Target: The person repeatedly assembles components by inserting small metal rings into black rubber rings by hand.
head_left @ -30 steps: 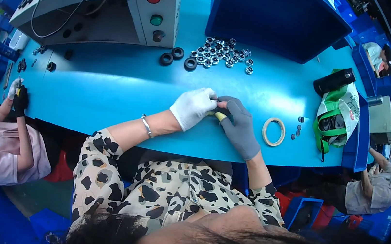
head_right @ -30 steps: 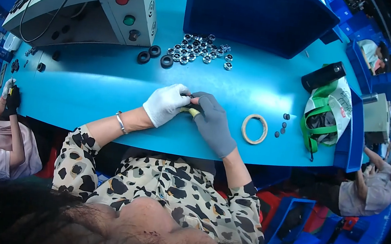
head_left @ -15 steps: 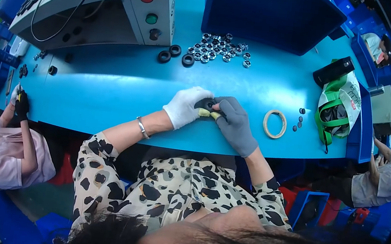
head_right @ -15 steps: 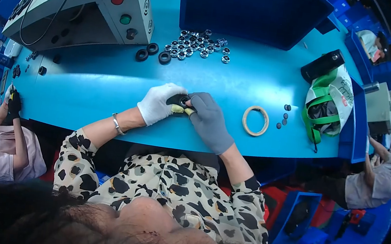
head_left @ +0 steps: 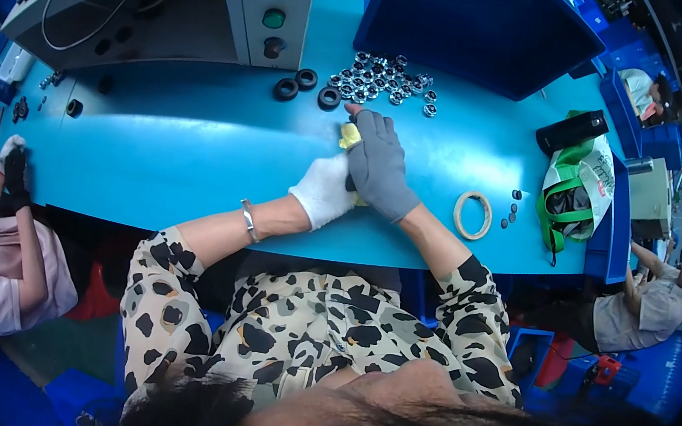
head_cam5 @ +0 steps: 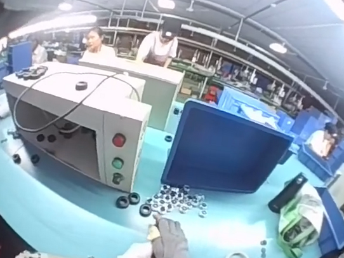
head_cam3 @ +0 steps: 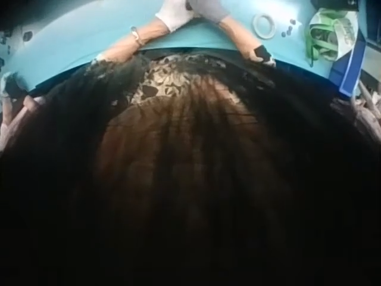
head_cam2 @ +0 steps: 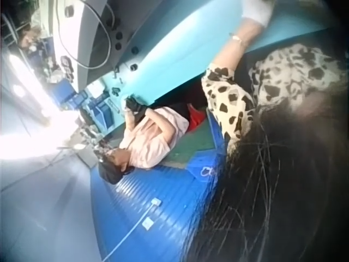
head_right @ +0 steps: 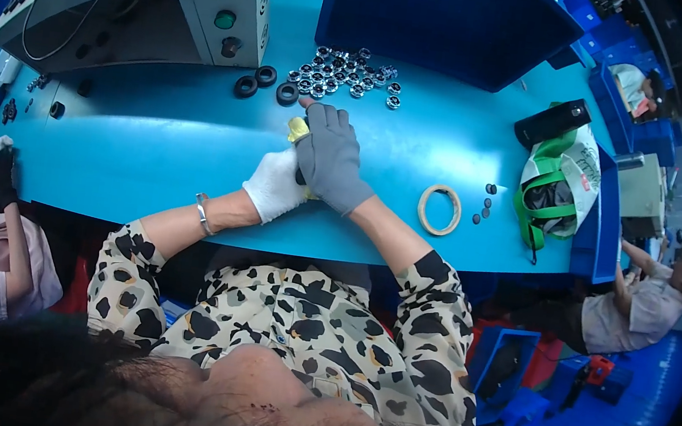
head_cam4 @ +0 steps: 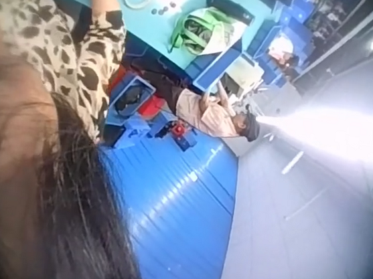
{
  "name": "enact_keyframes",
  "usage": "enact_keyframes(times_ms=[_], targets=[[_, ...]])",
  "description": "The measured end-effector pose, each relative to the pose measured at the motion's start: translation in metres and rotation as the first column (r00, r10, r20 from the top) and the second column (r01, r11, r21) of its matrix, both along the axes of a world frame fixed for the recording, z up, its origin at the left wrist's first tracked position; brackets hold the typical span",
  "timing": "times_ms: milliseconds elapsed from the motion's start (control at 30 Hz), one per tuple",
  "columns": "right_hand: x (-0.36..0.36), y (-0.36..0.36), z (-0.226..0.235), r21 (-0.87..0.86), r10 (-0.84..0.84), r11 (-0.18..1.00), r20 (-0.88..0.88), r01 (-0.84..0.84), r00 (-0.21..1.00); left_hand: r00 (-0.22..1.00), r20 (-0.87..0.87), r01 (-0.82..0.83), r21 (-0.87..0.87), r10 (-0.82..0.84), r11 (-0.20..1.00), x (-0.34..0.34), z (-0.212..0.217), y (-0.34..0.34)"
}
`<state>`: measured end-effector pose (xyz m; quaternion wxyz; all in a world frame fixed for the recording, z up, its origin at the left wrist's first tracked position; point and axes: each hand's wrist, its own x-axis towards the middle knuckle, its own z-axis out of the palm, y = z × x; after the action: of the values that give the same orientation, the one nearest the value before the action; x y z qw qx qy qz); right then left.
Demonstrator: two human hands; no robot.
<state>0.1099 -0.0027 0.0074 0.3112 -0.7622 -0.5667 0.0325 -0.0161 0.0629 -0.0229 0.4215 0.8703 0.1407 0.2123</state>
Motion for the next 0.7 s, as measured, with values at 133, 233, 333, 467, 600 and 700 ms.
enact_keyframes(times_ms=[133,233,333,467,600,700], targets=[[-0.005,-0.003,0.000,-0.139,0.040,0.990,0.266,-0.002,0.963,0.991,-0.107,0.056,-0.207,-0.080,0.977,-0.022,0.016,0.006],[-0.014,-0.003,0.007,-0.278,0.190,0.956,0.331,-0.097,0.924,0.684,-0.618,0.081,-0.464,-0.388,0.882,-0.039,0.071,0.027],[-0.017,-0.001,0.017,-0.279,0.265,0.944,0.330,-0.175,0.906,0.882,-0.422,0.341,0.262,-0.210,0.903,-0.067,0.078,0.027],[-0.007,0.000,-0.006,-0.251,0.396,0.902,0.155,-0.352,0.905,0.861,-0.103,0.487,0.454,-0.499,0.746,-0.025,0.097,0.044],[-0.004,-0.001,-0.025,-0.238,0.394,0.893,0.006,-0.381,0.919,0.739,-0.291,0.650,0.546,-0.608,0.528,0.025,0.074,0.053],[-0.005,-0.002,-0.027,-0.274,0.353,0.907,0.078,-0.321,0.932,0.664,-0.318,0.739,0.420,-0.677,0.527,0.035,0.061,0.058]])
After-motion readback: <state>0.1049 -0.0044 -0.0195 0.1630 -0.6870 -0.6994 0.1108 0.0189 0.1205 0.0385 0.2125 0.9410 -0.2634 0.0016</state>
